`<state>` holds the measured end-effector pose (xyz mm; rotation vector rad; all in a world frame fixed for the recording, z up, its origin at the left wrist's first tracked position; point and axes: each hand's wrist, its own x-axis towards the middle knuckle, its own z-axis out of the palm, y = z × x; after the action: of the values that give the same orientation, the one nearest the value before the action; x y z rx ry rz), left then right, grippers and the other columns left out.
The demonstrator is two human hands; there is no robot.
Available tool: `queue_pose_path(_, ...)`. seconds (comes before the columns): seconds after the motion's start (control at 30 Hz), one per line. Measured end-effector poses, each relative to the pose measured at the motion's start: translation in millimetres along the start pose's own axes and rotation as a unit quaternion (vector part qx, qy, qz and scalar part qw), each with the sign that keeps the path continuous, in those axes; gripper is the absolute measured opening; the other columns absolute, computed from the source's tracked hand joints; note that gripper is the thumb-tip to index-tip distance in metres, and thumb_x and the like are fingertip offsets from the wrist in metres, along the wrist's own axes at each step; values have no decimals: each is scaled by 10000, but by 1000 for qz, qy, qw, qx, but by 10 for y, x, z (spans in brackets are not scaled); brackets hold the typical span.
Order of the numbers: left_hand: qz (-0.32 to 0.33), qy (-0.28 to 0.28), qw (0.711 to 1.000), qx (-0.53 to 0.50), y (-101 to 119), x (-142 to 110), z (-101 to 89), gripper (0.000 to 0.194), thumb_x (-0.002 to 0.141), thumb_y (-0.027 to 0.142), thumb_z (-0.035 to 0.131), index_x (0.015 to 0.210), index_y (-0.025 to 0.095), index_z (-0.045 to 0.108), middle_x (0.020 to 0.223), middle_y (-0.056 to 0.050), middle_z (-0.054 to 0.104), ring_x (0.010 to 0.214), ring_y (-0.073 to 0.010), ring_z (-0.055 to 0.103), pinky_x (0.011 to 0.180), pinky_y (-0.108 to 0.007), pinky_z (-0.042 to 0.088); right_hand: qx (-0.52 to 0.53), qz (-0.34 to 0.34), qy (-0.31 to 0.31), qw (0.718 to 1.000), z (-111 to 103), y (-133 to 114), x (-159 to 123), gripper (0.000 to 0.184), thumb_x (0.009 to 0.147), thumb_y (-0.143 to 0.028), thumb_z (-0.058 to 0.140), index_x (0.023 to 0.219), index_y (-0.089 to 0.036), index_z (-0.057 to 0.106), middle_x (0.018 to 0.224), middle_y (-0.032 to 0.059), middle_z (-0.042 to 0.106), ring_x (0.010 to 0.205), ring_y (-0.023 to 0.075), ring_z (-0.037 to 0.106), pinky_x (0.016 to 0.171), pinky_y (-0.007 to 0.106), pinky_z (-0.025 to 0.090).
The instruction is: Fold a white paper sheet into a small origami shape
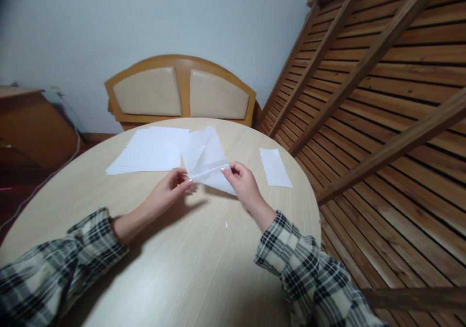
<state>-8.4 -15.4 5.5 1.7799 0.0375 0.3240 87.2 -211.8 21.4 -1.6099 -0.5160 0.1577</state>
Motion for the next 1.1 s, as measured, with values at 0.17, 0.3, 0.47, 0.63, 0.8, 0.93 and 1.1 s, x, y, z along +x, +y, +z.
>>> queue_pose_path(0.17, -120, -91, 975, -161, 9, -68, 132, 344, 797, 438, 647, 887, 106, 646, 801, -98, 691, 711, -175, 644, 702, -325, 534, -15, -13, -61, 998, 75, -17, -55, 241, 770, -417, 654, 787, -186, 588, 737, 1, 572, 678, 135, 516, 617, 264, 424)
queue_pose_path(0.3, -133, -82, 961, -228, 39, -99, 173, 368, 772, 412, 696, 918, 75, 666, 750, -100, 712, 649, -165, 659, 682, -316, 555, -61, -81, -42, 994, 107, -16, -65, 176, 776, -353, 659, 846, -200, 608, 969, 54, 577, 917, 175, 560, 741, 297, 494)
queue_pose_path(0.47, -125, -71, 962, -230, 46, -90, 175, 368, 783, 405, 693, 944, 75, 675, 724, -95, 719, 614, -162, 665, 629, -288, 555, -67, -69, -22, 995, 92, -18, -53, 307, 777, -314, 669, 1055, -219, 581, 1165, 95, 564, 1011, 189, 552, 793, 325, 511)
queue_pose_path(0.63, -127, -69, 959, -245, 24, -88, 175, 347, 788, 377, 701, 964, 80, 667, 737, -81, 725, 626, -147, 672, 627, -257, 556, -18, 6, -89, 996, 89, -45, -73, 297, 816, -361, 621, 1054, -184, 610, 988, 78, 656, 851, 168, 594, 725, 299, 483)
queue_pose_path(0.8, -132, -71, 960, -238, 8, -99, 171, 337, 799, 382, 690, 953, 83, 670, 734, -82, 732, 630, -150, 681, 636, -256, 560, -72, 3, -85, 994, 81, -61, -92, 317, 813, -461, 602, 710, -162, 625, 660, 3, 557, 598, 116, 471, 531, 247, 357)
queue_pose_path(0.93, -134, -73, 961, -233, -3, -101, 162, 337, 799, 396, 689, 937, 89, 678, 731, -83, 734, 635, -159, 686, 640, -261, 562, -101, -15, -64, 993, 72, -60, -95, 365, 807, -485, 602, 628, -168, 574, 591, -18, 474, 563, 107, 410, 502, 243, 299)
queue_pose_path(1.1, -107, -66, 961, -248, -17, -82, 150, 375, 841, 463, 617, 960, 116, 696, 845, -83, 739, 717, -168, 682, 684, -291, 574, -121, -32, -68, 990, 59, -81, -91, 336, 813, -477, 588, 681, -170, 616, 637, -3, 515, 595, 117, 438, 523, 243, 314)
